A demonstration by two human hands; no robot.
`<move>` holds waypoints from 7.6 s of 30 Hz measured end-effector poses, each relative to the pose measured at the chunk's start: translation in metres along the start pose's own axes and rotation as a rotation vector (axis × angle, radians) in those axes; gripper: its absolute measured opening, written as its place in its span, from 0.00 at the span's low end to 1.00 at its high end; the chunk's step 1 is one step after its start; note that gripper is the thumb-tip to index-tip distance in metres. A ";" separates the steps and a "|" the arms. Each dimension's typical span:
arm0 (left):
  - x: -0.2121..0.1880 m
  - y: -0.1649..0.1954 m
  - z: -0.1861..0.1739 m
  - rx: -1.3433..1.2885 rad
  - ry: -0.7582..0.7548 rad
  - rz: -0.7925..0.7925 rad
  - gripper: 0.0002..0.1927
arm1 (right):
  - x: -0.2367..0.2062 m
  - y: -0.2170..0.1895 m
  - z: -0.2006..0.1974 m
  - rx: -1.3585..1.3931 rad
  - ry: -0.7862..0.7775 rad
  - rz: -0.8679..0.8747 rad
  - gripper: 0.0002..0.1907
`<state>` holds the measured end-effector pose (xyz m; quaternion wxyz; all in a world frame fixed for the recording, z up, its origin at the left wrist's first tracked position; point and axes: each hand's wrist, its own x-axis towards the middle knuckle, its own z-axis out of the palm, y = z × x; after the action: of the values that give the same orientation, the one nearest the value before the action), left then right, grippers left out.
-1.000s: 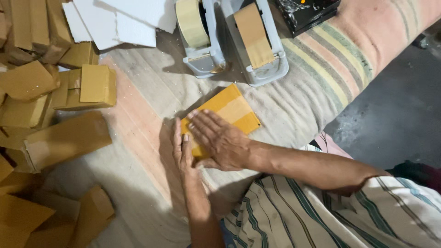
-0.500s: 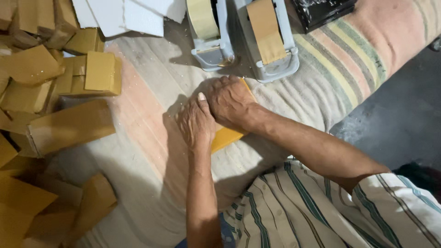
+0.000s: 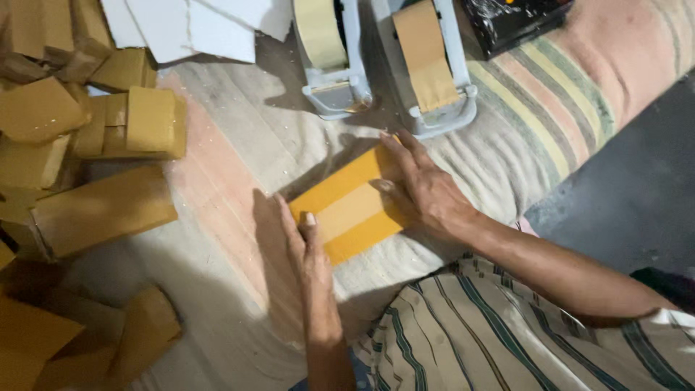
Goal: The person seals small yellow cardboard boxes using handheld tape dispensers, pressing tape over the seams and folding the flaps. They then place a black product box into one of the yellow boxes, add a white foam sheet, and fold the box closed.
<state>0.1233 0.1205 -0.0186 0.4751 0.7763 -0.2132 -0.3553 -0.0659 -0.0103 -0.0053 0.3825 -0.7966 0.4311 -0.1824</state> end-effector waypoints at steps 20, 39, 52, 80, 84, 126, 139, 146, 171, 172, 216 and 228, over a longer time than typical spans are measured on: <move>-0.019 0.060 0.143 -0.823 -0.734 0.001 0.30 | 0.047 0.020 -0.103 0.325 0.316 0.186 0.36; -0.012 0.041 0.182 -1.285 -0.699 -0.090 0.43 | 0.068 0.022 -0.101 0.315 0.399 0.170 0.35; -0.009 0.045 0.172 -1.263 -0.813 -0.071 0.36 | -0.001 -0.016 -0.105 0.347 0.369 0.292 0.39; 0.020 0.060 0.191 -0.721 -0.543 -0.111 0.17 | -0.025 0.065 -0.048 0.953 0.290 0.431 0.09; 0.019 0.065 0.198 -0.606 -0.488 -0.086 0.17 | -0.024 0.071 -0.045 1.079 0.277 0.343 0.06; 0.051 0.027 -0.004 -0.321 -0.288 0.128 0.22 | -0.109 0.026 0.012 0.905 -0.211 0.197 0.36; -0.098 0.028 0.007 -0.891 0.042 0.271 0.21 | -0.025 0.004 -0.013 0.406 -0.041 0.143 0.19; -0.094 0.041 0.022 -1.118 -0.183 0.322 0.19 | -0.062 -0.016 -0.006 0.957 -0.205 0.062 0.12; -0.070 -0.004 0.031 -0.660 -0.168 0.441 0.18 | -0.056 -0.030 -0.105 0.371 -0.079 -0.091 0.11; -0.071 0.001 0.035 -0.685 -0.177 0.351 0.15 | -0.056 -0.032 -0.105 0.341 -0.079 -0.095 0.11; -0.009 0.008 0.021 0.253 0.363 0.441 0.10 | 0.039 -0.028 -0.002 -0.001 -0.076 -0.259 0.11; -0.004 0.003 0.017 0.425 0.382 0.341 0.30 | 0.028 -0.018 0.009 -0.081 0.155 -0.339 0.19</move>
<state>0.1079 0.1115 -0.0193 0.3867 0.8637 -0.3164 -0.0664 -0.0344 -0.0236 0.0015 0.2798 -0.8560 0.3260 -0.2875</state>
